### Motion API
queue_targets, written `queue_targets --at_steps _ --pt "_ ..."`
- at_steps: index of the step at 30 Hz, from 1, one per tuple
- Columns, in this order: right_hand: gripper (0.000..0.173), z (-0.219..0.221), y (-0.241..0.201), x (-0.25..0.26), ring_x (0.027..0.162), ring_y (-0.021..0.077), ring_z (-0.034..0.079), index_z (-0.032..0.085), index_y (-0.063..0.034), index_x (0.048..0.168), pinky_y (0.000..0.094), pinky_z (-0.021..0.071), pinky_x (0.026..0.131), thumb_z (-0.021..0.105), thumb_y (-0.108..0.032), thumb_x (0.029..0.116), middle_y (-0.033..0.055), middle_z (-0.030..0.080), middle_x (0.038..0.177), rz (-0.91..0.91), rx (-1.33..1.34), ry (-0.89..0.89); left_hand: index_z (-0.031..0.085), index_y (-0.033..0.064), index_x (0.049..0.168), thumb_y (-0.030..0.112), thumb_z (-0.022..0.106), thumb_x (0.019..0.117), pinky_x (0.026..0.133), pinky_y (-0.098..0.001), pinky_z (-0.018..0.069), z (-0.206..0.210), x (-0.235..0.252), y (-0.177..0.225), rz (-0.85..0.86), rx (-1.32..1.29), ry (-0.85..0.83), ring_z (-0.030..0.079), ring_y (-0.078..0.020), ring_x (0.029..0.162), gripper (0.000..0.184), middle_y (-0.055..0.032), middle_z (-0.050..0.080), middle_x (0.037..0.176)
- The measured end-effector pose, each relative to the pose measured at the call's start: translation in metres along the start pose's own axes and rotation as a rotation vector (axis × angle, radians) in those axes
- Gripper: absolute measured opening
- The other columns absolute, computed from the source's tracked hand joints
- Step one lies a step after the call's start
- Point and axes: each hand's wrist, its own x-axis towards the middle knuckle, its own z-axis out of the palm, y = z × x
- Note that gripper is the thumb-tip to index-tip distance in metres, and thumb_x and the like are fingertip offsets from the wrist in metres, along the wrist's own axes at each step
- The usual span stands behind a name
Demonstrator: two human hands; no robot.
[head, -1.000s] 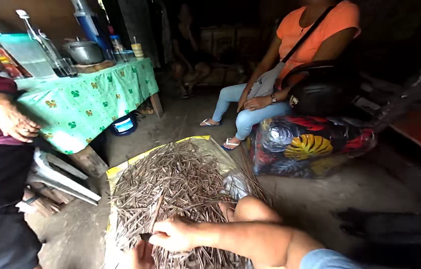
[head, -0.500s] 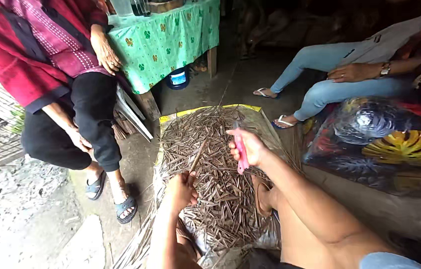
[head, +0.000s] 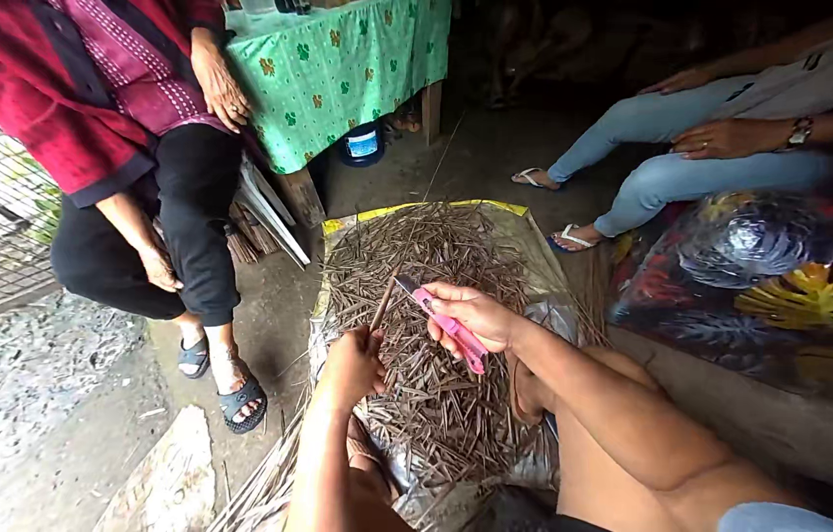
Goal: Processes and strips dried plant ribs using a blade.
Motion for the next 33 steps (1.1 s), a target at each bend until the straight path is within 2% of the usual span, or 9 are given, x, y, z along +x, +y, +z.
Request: queue_targets --at_steps 6,14,18,22,26,28,30,32,33 --pt "0.045 -0.002 0.003 -0.001 0.055 0.0087 0.059 0.036 -0.0110 0.150 0.0203 0.0519 0.054 0.040 -0.005 0.1058 0.0067 0.064 0.080 -0.059 -0.055 -0.026 0.058 -0.0001 0.118 0.031 0.040 0.1129 0.049 -0.0262 0.0566 -0.004 -0.002 -0.001 -0.004 -0.014 0.013 0.064 -0.0112 0.049 0.036 -0.0045 0.063 0.066" --pt "0.045 0.002 0.003 -0.001 0.048 0.0036 0.047 0.035 -0.0096 0.153 0.0162 0.0416 0.047 0.038 -0.005 0.1089 0.0026 0.057 0.073 -0.041 -0.186 0.061 0.057 0.0001 0.120 0.032 0.038 0.1132 0.049 -0.0245 0.0544 -0.001 -0.002 0.003 0.002 0.000 -0.014 0.061 -0.0098 0.048 0.038 -0.0034 0.061 0.066" --pt "0.042 0.004 0.003 -0.002 0.047 0.0039 0.047 0.037 -0.0084 0.152 0.0162 0.0414 0.045 0.038 -0.007 0.1099 0.0031 0.056 0.071 -0.056 -0.158 0.090 0.058 0.0003 0.119 0.032 0.038 0.1132 0.049 -0.0241 0.0539 0.001 0.000 0.003 0.004 0.002 -0.016 0.061 -0.0097 0.048 0.038 -0.0035 0.061 0.065" --pt "0.036 0.004 0.005 0.000 0.047 0.0055 0.052 0.042 -0.0061 0.147 0.0178 0.0452 0.046 0.040 -0.010 0.1105 0.0054 0.062 0.073 -0.086 -0.141 0.102 0.058 0.0010 0.120 0.032 0.039 0.1130 0.048 -0.0244 0.0544 0.001 -0.001 0.002 0.003 -0.003 -0.015 0.062 -0.0099 0.048 0.037 -0.0037 0.061 0.065" --pt "0.038 0.001 0.006 0.001 0.054 0.0043 0.051 0.041 -0.0059 0.147 0.0177 0.0451 0.051 0.044 -0.010 0.1087 0.0007 0.058 0.077 -0.147 -0.187 0.066 0.058 0.0003 0.119 0.029 0.040 0.1129 0.048 -0.0241 0.0519 0.001 -0.002 -0.001 0.029 0.027 0.001 0.058 -0.0089 0.047 0.034 -0.0026 0.058 0.065" --pt "0.031 0.002 0.004 0.001 0.054 0.0043 0.050 0.047 -0.0033 0.139 0.0179 0.0446 0.052 0.044 -0.013 0.1089 -0.0025 0.052 0.071 -0.185 -0.156 0.096 0.059 0.0003 0.115 0.027 0.041 0.1127 0.049 -0.0251 0.0504 0.002 0.000 -0.005 0.077 0.084 0.013 0.055 -0.0092 0.047 0.033 -0.0023 0.056 0.064" --pt "0.018 0.004 0.001 0.001 0.050 0.0040 0.047 0.052 -0.0038 0.121 0.0181 0.0441 0.050 0.046 -0.016 0.1086 -0.0046 0.046 0.066 -0.184 -0.185 0.154 0.059 0.0006 0.114 0.027 0.042 0.1124 0.050 -0.0274 0.0502 0.003 0.003 -0.007 0.102 0.124 0.016 0.055 -0.0109 0.049 0.032 -0.0028 0.055 0.065" --pt "0.016 0.004 0.001 0.004 0.052 0.0061 0.045 0.054 -0.0045 0.110 0.0214 0.0423 0.051 0.048 -0.020 0.1080 -0.0020 0.043 0.068 -0.177 -0.460 0.243 0.060 0.0008 0.116 0.027 0.041 0.1126 0.051 -0.0286 0.0511 0.005 0.002 -0.004 0.089 0.136 0.014 0.056 -0.0118 0.049 0.033 -0.0033 0.057 0.065" --pt "0.022 0.004 0.003 0.005 0.061 0.0111 0.048 0.056 -0.0030 0.113 0.0273 0.0436 0.059 0.047 -0.022 0.1084 0.0032 0.048 0.076 -0.183 -0.671 0.268 0.059 0.0007 0.118 0.028 0.040 0.1128 0.051 -0.0290 0.0514 0.006 0.002 -0.002 0.075 0.134 0.008 0.056 -0.0119 0.049 0.033 -0.0035 0.057 0.066"
